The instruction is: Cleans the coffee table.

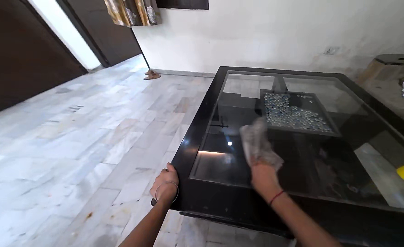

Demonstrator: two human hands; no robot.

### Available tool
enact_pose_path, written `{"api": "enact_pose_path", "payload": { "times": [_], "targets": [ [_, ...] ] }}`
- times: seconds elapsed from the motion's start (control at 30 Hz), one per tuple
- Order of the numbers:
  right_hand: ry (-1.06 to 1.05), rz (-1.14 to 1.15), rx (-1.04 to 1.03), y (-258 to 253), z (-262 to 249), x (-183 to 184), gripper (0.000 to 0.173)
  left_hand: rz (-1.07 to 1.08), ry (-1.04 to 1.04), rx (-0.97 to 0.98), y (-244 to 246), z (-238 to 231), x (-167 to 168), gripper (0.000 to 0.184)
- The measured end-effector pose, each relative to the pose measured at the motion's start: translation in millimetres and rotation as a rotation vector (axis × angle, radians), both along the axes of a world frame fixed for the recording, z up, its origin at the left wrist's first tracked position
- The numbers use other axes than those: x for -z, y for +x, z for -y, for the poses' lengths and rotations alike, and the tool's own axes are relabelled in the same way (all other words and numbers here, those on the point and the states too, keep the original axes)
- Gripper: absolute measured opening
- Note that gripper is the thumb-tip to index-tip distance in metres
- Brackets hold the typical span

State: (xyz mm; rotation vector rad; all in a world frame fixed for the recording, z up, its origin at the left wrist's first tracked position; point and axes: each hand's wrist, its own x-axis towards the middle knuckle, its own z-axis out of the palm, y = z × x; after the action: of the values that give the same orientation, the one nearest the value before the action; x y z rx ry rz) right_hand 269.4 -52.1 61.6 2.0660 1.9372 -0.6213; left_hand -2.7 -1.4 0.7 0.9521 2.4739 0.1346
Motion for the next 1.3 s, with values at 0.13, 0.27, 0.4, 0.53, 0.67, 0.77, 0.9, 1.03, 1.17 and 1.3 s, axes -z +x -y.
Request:
{"api": "enact_pose_path", "payload": {
  "times": [0.13, 0.27, 0.4, 0.53, 0.67, 0.77, 0.9, 1.03, 1.17, 1.3],
  "targets": [
    [0.108, -0.196, -0.462, -72, 2, 17, 0.066, 0.007, -0.013, -0.001, 0, -1, -2, 0.070],
    [0.105, -0.235, -0.532, -87, -30, 20, 0.062, -0.017, -0.026, 0.014, 0, -1, -3, 0.066],
    [0.122, -0.121, -0.344, -38, -73, 25, 0.058, -0.005, -0.037, 0.012, 2, -2, -3, 0.069],
    [0.186, 0.058, 0.007, 61, -86, 26, 0.055, -0.002, -0.046, 0.013, 2, -2, -5, 0.069],
    [0.190, 0.233, 0.485, 192, -49, 41, 0.051, -0.004, -0.066, 0.029, 0, -3, -3, 0.068],
    [0.031, 0.348, 0.740, 300, -28, 69, 0.053, -0.008, -0.060, 0.040, -1, -5, -3, 0.068],
    [-0.108, 0.303, 0.744, 301, -27, 49, 0.044, -0.008, -0.070, 0.038, -1, -5, -3, 0.067],
    [-0.026, 0.261, 0.654, 205, -73, 29, 0.046, -0.020, -0.082, 0.036, -1, -6, -1, 0.067],
    [0.058, 0.075, 0.465, 90, -119, 17, 0.043, -0.039, -0.074, 0.026, -1, -6, 1, 0.068],
    [0.056, -0.136, -0.020, -21, -131, 12, 0.045, -0.043, -0.078, 0.015, -1, -6, 1, 0.068]
  ]
}}
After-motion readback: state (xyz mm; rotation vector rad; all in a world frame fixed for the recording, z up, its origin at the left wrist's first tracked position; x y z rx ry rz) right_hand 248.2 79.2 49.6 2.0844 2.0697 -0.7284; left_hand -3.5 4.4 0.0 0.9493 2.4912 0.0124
